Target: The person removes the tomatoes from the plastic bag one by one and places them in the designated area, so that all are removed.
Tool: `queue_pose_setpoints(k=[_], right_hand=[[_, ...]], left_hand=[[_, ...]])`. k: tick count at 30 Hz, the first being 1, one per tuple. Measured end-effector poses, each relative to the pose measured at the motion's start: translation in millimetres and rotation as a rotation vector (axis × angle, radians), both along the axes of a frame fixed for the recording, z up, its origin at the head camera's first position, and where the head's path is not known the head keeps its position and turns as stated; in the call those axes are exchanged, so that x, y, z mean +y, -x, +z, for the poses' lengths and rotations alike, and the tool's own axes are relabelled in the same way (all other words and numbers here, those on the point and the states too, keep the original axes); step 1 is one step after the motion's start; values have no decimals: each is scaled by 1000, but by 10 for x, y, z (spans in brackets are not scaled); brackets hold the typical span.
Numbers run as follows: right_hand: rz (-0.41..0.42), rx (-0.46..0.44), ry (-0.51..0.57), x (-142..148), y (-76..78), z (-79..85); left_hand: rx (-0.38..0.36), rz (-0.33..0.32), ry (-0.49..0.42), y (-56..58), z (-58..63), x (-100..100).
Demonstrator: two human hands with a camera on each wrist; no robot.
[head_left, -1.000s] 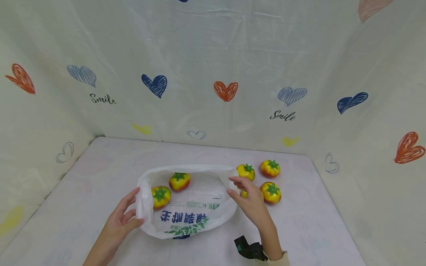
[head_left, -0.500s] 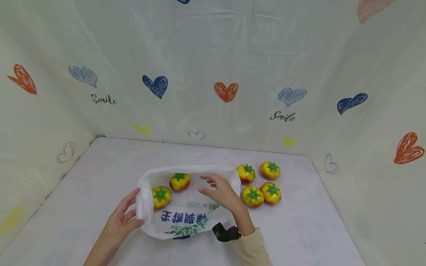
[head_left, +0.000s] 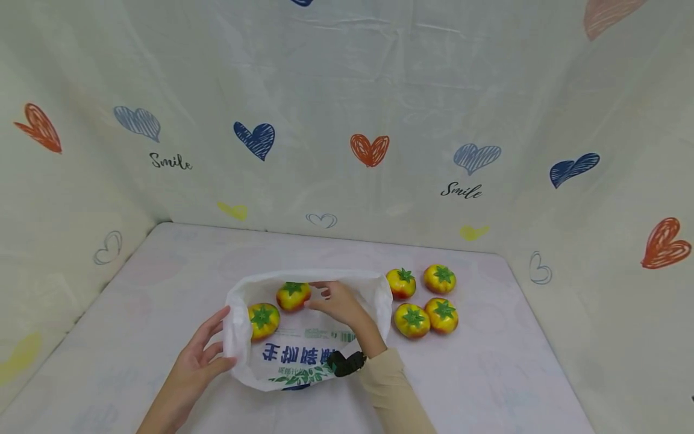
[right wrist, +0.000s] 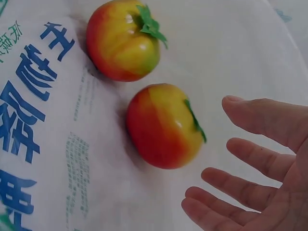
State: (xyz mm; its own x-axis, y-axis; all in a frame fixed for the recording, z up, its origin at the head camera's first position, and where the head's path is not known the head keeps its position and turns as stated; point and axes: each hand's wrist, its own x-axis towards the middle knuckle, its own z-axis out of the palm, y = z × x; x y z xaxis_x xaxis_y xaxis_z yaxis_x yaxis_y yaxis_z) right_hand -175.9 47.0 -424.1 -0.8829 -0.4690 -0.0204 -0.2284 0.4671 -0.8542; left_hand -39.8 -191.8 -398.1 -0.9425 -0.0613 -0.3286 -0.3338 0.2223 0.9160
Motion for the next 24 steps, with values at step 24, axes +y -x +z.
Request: queue_pose_setpoints(k=[24], right_hand=[[-117,-93,0,-483,114,-226]], left_hand=[[-14,7,-2,5,4,0]])
